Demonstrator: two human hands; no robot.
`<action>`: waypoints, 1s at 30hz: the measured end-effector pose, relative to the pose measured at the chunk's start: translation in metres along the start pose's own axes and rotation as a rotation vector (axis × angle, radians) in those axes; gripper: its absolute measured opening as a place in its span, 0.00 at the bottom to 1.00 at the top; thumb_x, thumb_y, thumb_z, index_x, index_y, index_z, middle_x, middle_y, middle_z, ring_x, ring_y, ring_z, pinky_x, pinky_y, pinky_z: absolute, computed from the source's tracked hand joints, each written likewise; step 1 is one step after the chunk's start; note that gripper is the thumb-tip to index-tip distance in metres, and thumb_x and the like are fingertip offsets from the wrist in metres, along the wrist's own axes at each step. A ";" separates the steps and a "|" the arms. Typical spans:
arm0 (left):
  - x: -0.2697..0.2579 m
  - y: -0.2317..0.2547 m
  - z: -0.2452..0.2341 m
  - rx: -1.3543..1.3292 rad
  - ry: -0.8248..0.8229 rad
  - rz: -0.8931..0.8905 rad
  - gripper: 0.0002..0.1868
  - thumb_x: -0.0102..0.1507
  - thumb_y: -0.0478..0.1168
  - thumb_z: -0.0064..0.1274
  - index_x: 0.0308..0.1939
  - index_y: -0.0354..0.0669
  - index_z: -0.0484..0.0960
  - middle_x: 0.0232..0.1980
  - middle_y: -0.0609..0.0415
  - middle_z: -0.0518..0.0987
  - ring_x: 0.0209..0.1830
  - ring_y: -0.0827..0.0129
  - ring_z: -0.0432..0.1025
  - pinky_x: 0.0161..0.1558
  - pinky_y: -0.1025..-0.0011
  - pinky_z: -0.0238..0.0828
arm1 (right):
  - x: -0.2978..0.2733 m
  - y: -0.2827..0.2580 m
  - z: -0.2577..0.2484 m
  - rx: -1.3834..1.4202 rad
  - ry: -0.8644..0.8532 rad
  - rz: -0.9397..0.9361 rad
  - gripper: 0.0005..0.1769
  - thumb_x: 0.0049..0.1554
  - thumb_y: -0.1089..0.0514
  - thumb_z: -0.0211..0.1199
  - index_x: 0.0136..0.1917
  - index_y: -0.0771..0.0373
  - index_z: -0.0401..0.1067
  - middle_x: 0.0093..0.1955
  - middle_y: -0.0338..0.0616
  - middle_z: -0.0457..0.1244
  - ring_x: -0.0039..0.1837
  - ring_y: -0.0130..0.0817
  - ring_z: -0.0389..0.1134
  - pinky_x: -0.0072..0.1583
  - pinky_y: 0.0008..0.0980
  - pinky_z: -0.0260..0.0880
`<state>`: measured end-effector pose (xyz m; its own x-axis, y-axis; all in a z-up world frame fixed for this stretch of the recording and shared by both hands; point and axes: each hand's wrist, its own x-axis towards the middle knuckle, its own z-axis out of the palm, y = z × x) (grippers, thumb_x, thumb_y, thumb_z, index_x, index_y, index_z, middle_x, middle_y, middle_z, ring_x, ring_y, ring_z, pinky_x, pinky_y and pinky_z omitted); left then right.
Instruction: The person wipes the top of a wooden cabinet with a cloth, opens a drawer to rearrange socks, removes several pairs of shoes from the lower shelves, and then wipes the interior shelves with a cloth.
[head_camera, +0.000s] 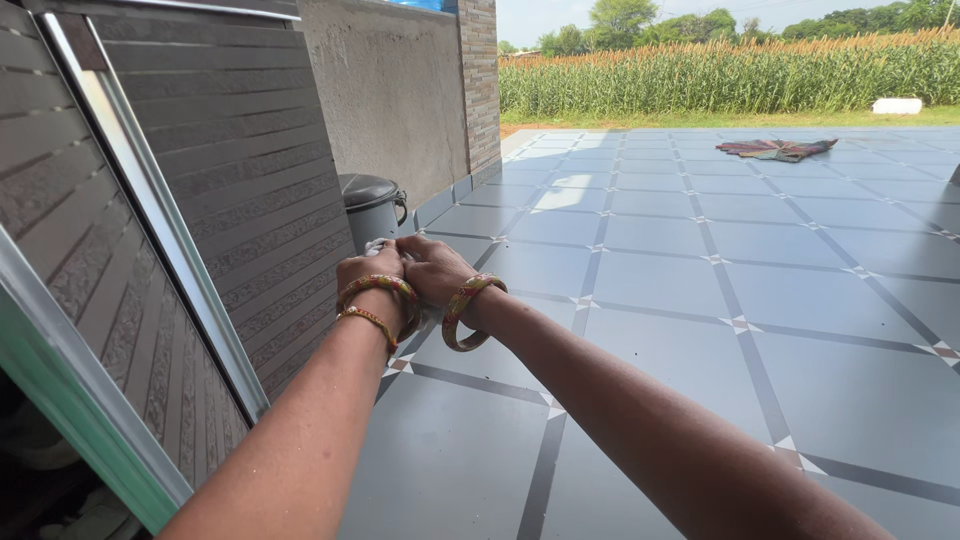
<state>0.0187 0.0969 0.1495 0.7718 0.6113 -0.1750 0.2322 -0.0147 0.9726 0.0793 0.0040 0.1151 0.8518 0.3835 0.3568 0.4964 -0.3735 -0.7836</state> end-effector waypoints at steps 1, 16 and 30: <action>0.000 -0.008 0.005 0.007 0.000 0.002 0.22 0.65 0.51 0.57 0.55 0.38 0.82 0.53 0.42 0.84 0.51 0.51 0.81 0.51 0.58 0.79 | -0.005 0.008 0.001 -0.007 -0.001 0.043 0.28 0.60 0.49 0.55 0.71 0.58 0.68 0.64 0.52 0.69 0.65 0.39 0.71 0.65 0.36 0.69; 0.021 -0.027 0.033 0.192 -0.016 0.195 0.17 0.65 0.50 0.57 0.52 0.44 0.83 0.50 0.41 0.83 0.49 0.50 0.80 0.50 0.58 0.80 | -0.031 0.025 -0.010 0.044 0.026 0.097 0.27 0.60 0.52 0.56 0.73 0.53 0.65 0.65 0.49 0.67 0.65 0.37 0.70 0.64 0.35 0.71; 0.014 -0.013 0.073 0.148 -0.018 0.326 0.16 0.66 0.53 0.52 0.45 0.45 0.84 0.45 0.48 0.85 0.43 0.57 0.82 0.46 0.63 0.82 | -0.035 0.010 -0.042 -0.049 0.199 0.070 0.31 0.53 0.66 0.57 0.70 0.53 0.69 0.64 0.48 0.69 0.64 0.35 0.71 0.64 0.32 0.70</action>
<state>0.0698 0.0474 0.1231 0.8297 0.5410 0.1372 0.0539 -0.3223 0.9451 0.0614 -0.0489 0.1161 0.8985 0.1826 0.3993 0.4380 -0.4360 -0.7862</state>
